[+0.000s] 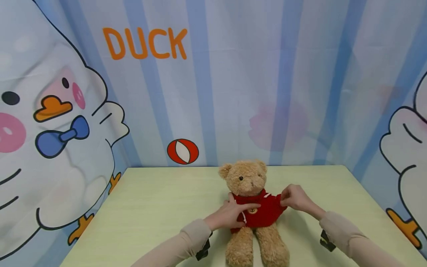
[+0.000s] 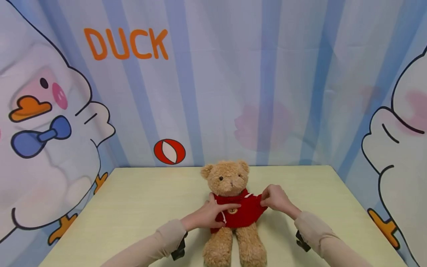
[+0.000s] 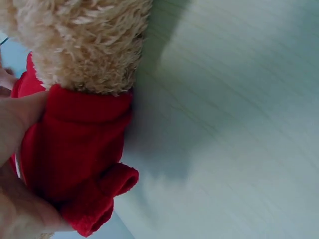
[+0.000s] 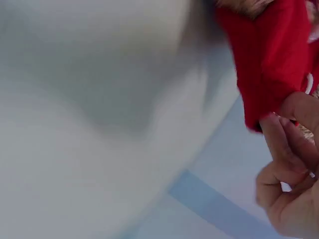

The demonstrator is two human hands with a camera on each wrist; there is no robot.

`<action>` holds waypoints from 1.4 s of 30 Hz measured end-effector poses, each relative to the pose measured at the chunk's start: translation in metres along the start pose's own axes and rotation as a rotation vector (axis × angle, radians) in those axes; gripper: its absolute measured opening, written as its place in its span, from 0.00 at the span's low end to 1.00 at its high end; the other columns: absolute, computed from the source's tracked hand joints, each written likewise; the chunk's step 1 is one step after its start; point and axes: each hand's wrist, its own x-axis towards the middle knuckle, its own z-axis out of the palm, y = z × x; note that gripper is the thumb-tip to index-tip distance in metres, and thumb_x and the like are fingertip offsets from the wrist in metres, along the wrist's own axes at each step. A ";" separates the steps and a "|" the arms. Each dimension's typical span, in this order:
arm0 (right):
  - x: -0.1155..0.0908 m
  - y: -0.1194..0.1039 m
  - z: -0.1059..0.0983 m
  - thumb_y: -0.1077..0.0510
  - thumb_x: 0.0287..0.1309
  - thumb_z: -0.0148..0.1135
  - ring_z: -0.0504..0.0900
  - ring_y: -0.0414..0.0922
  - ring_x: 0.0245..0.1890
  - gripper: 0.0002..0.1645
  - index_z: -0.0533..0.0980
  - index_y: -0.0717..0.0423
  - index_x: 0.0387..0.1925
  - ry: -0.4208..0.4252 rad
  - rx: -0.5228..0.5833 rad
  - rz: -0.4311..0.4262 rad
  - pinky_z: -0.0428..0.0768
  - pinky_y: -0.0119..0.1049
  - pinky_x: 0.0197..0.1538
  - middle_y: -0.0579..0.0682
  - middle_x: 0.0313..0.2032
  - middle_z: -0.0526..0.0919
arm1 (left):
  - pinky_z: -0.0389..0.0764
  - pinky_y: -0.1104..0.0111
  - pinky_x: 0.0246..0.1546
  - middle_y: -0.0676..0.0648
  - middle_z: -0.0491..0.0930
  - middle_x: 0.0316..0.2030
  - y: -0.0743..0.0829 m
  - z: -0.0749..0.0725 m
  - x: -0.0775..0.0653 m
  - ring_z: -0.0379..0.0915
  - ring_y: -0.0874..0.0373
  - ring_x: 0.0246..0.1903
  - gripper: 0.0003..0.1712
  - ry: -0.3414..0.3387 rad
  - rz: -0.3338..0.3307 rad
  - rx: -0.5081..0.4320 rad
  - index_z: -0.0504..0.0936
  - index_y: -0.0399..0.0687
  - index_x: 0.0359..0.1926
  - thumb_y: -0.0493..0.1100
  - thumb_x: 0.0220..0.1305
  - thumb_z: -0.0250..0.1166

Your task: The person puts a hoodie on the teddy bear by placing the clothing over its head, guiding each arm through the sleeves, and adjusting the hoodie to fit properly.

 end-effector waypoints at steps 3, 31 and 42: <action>0.004 0.001 -0.006 0.69 0.40 0.62 0.58 0.36 0.18 0.14 0.72 0.51 0.10 0.093 -0.324 -0.209 0.60 0.27 0.22 0.41 0.10 0.69 | 0.55 0.74 0.17 0.36 0.67 0.47 0.003 -0.001 -0.001 0.49 0.62 0.09 0.40 -0.011 0.040 0.070 0.57 0.75 0.63 0.44 0.53 0.64; 0.005 0.011 -0.003 0.64 0.57 0.45 0.51 0.37 0.13 0.16 0.68 0.55 0.15 -0.424 0.691 0.356 0.56 0.30 0.21 0.41 0.12 0.59 | 0.56 0.75 0.13 0.31 0.57 0.54 0.001 -0.001 -0.004 0.49 0.63 0.08 0.40 -0.038 0.025 0.005 0.54 0.75 0.64 0.40 0.55 0.61; 0.025 0.013 -0.024 0.65 0.61 0.41 0.57 0.35 0.15 0.15 0.64 0.57 0.18 -0.518 0.407 0.149 0.64 0.31 0.22 0.42 0.14 0.60 | 0.52 0.77 0.11 0.39 0.65 0.41 0.004 -0.003 -0.005 0.45 0.65 0.07 0.40 -0.032 0.078 0.100 0.54 0.73 0.64 0.39 0.55 0.61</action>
